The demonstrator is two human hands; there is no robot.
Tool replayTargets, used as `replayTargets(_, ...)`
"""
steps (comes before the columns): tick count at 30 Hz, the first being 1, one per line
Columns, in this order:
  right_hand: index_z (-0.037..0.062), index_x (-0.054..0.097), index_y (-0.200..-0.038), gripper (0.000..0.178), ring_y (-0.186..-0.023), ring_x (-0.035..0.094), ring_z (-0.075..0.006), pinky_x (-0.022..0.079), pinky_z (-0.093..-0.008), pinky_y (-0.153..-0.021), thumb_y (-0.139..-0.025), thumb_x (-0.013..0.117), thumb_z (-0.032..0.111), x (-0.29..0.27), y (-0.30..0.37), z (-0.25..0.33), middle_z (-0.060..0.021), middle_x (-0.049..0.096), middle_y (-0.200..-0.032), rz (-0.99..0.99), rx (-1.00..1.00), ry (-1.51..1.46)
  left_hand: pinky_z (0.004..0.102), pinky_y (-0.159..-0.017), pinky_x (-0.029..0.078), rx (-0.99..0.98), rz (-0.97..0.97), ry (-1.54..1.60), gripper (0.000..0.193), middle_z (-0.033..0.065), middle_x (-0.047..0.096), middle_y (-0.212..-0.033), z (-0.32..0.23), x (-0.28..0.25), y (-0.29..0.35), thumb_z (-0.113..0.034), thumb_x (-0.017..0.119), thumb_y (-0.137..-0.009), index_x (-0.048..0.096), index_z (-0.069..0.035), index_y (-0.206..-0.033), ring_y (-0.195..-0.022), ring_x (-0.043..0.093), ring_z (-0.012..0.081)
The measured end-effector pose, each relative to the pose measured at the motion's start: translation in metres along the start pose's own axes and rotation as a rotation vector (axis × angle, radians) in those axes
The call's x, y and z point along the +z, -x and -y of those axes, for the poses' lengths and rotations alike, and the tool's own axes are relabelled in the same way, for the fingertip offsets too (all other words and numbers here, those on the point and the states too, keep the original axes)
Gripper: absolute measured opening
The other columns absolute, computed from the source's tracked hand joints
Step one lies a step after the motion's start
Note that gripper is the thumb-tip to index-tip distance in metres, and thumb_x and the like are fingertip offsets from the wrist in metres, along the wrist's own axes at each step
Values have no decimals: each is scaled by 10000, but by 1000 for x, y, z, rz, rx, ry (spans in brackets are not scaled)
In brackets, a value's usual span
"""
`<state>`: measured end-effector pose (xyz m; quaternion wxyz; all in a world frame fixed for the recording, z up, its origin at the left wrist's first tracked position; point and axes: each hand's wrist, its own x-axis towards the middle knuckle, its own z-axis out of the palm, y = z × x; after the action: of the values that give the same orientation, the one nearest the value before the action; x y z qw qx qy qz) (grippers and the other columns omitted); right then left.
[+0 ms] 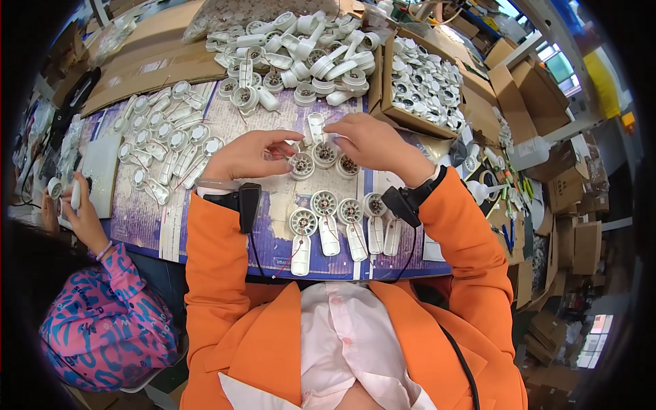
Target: The person arranges fan housings on the table, applies glue to each one from a squeeze bottle, and then presses fan motors into the housings.
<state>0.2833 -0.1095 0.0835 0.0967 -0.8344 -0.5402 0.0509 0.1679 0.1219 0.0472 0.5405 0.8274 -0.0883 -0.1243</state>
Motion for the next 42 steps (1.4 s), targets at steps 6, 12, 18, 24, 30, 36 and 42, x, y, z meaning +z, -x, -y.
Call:
replayTargets(6,93,575,-1173,321,-977,547,-317,441,-390,-854,-859,507,90,24,11,0,-147,586,-1036,3,-55,-15,268,-739,454,130,-88,-347,550,101,589,-1018,4,15,-8,-162,667,-765,515,-107,-1290,-808,540,160)
replayTargets(12,65,558,-1176,308,-987,549,-326,443,-383,-852,-878,487,86,11,14,6,-162,577,-1054,307,-46,-186,294,-747,472,78,88,-348,498,126,621,-960,-3,10,-6,-241,673,-736,592,-91,-1204,-822,592,202)
replayTargets(18,59,587,-1124,268,-950,574,-335,457,-392,-822,-881,477,92,5,17,10,-153,602,-1011,360,-46,-255,277,-731,471,10,222,-137,443,65,631,-941,-7,15,-6,-178,677,-759,609,-78,-1185,-797,575,132)
replayTargets(24,54,623,-1018,209,-887,593,-342,471,-407,-783,-859,504,121,-20,5,7,-133,630,-926,313,-67,-202,272,-687,481,35,182,-73,486,59,648,-858,-10,18,-5,-209,644,-735,592,-76,-1200,-727,596,145)
replayTargets(30,83,593,-1031,249,-973,563,-318,479,-393,-783,-784,587,110,-31,-38,-35,-103,595,-1070,-400,78,204,236,-661,473,-44,138,-54,505,38,613,-911,-16,11,-3,-143,610,-759,529,-43,-1247,-734,580,88)
replayTargets(36,136,540,-1147,442,-1178,458,-306,431,-405,-903,-721,656,126,-14,-56,-59,-99,516,-1240,-380,191,437,233,-621,461,-36,74,-15,415,22,587,-863,-12,8,-5,-132,584,-771,554,-29,-1172,-699,559,82)
replayTargets(42,115,494,-1203,572,-1316,334,-292,344,-453,-1014,-664,686,121,-15,-71,-76,-126,461,-1331,-309,141,627,232,-585,449,45,-24,-31,354,7,560,-825,-4,11,-8,-110,561,-794,558,-32,-1138,-652,535,81)
